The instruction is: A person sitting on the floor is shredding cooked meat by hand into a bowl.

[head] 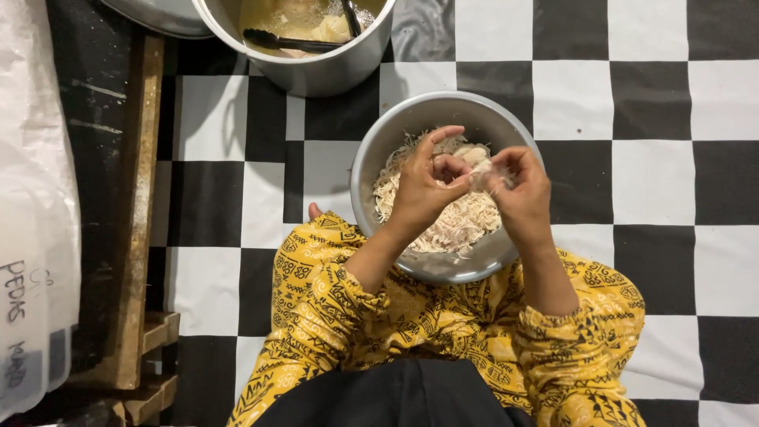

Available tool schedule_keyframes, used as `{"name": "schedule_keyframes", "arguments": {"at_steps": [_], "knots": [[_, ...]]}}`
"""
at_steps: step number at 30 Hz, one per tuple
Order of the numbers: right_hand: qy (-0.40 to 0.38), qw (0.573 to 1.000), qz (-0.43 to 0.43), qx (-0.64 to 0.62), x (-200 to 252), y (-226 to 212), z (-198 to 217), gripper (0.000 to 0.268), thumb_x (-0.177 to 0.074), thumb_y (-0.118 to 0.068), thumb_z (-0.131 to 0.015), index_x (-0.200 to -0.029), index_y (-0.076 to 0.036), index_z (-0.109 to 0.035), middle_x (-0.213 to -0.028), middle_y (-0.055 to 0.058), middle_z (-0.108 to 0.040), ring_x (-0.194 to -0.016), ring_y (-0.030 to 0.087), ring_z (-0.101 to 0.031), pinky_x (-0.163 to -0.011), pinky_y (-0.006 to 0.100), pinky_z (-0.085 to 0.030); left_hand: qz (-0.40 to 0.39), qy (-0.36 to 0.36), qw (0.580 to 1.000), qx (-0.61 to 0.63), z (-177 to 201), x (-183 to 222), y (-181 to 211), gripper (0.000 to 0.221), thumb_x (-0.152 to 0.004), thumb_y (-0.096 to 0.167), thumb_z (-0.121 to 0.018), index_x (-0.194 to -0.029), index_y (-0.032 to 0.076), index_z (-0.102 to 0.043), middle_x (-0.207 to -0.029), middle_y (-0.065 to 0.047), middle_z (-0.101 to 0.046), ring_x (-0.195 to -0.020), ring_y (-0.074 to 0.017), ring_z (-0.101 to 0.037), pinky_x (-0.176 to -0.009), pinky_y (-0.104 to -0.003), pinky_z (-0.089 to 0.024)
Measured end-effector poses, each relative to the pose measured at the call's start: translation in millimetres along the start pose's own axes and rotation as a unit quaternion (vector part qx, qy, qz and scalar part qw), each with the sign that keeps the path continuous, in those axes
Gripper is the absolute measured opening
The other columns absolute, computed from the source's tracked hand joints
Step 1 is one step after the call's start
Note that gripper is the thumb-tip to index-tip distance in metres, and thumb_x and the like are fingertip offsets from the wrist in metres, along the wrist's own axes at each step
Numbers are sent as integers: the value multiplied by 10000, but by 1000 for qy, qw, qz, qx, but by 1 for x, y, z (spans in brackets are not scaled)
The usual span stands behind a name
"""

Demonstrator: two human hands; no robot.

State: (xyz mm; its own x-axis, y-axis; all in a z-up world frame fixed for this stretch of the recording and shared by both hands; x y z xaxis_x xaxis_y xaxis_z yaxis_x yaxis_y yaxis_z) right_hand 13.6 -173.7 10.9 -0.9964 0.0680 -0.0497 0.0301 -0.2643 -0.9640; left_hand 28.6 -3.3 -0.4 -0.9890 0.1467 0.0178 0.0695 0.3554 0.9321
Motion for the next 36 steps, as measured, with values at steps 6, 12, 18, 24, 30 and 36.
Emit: {"name": "schedule_keyframes", "arguments": {"at_steps": [6,12,18,24,30,36], "knots": [[6,994,-73,-80,-8,-12,8,134,-899,-90,-675,-1020,-47,-713,-840,16,-626,-793,50,-553,-767,210,-495,27,4,998,55,3,-2,8,756,-849,-73,-750,-1506,126,-434,-906,-116,-741,-777,-106,-703,-688,-224,-605],[-11,997,-49,-65,4,-15,-9,220,-855,19,-768,-1048,-22,-670,-935,54,-651,-868,98,-594,-778,219,-531,-3,1,999,-46,2,3,6,696,-844,-17,-768,-1465,124,-488,-830,-91,-742,-707,-97,-708,-646,-208,-603],[12,998,-45,-41,-11,6,8,225,-902,12,-622,-1117,-14,-685,-944,41,-596,-871,100,-554,-753,236,-535,7,4,998,67,1,-3,4,712,-855,-52,-752,-1482,114,-458,-909,-97,-737,-795,-112,-717,-687,-220,-613],[-34,972,-90,-214,-3,2,-12,363,-836,41,-764,-1180,4,-652,-930,32,-624,-790,89,-648,-688,203,-571,9,11,1000,27,-2,0,5,745,-825,-57,-753,-1484,125,-459,-867,-74,-731,-731,-92,-694,-647,-202,-590],[-2,990,-33,-137,2,-16,-14,382,-860,54,-743,-1216,-7,-617,-1000,38,-610,-919,88,-594,-797,212,-533,-3,8,1000,-10,-1,-2,-8,745,-786,-19,-789,-1450,142,-493,-835,-44,-738,-724,-62,-680,-608,-154,-535],[20,988,-83,-127,-9,7,14,162,-941,-61,-635,-1088,-14,-683,-916,30,-638,-780,38,-587,-685,170,-516,3,7,999,50,1,-2,4,739,-836,-14,-787,-1481,130,-456,-905,-58,-740,-799,-65,-697,-696,-174,-561]]}}
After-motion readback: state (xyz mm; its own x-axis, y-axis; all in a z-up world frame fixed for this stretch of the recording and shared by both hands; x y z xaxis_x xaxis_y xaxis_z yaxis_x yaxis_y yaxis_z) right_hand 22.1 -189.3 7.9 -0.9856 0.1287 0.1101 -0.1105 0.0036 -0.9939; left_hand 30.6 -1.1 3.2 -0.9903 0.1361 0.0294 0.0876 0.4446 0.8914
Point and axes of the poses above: each hand's wrist, its own x-axis away from the middle knuckle, its own z-axis out of the back of the hand, y = z × x, the point moved 3 cm from there along -x, towards the middle knuckle
